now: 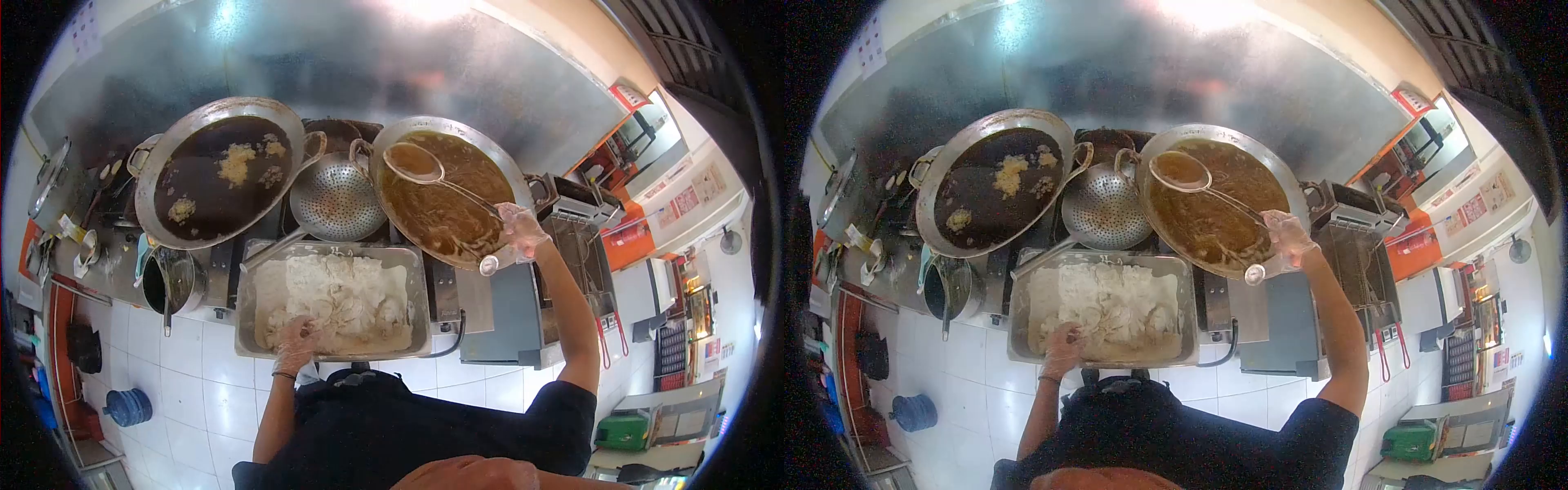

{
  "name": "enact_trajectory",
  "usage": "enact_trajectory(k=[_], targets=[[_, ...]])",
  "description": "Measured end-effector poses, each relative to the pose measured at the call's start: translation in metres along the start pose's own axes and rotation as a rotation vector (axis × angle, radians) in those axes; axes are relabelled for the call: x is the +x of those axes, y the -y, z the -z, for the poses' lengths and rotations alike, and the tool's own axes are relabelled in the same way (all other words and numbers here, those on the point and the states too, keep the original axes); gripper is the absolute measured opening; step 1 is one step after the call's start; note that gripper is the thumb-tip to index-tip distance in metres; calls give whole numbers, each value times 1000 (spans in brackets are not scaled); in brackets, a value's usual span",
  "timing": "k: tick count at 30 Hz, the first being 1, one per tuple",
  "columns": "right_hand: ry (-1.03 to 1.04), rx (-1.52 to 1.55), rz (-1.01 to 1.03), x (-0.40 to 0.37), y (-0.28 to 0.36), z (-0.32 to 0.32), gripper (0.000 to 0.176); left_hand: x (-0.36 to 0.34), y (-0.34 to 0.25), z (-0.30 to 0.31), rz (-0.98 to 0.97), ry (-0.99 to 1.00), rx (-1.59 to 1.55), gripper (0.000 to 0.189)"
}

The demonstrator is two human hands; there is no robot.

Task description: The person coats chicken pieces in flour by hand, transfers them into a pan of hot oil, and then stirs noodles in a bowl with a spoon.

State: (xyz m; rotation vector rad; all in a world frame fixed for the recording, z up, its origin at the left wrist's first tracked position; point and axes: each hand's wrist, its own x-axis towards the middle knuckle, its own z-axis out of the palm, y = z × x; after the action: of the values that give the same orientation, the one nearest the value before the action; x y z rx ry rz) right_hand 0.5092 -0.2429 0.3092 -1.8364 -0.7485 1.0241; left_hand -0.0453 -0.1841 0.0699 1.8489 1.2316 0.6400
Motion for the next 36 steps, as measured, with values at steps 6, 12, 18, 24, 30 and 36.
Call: enact_trajectory(k=[6,12,18,24,30,36], targets=[[-117,141,151,-7,6,-17,34,13,22,3,-108,36,-72,40],[-269,133,252,-14,3,-25,28,22,15,17,-107,81,-95,40],[-426,123,309,-26,11,-35,23,30,12,26,-171,53,-58,37],[-512,71,391,-18,-5,-27,25,39,19,30,-212,84,-96,34],[-633,-172,440,-8,-22,-15,25,38,15,41,-197,124,-82,33],[-780,-966,676,11,-37,25,23,35,15,44,-194,101,-95,34]])
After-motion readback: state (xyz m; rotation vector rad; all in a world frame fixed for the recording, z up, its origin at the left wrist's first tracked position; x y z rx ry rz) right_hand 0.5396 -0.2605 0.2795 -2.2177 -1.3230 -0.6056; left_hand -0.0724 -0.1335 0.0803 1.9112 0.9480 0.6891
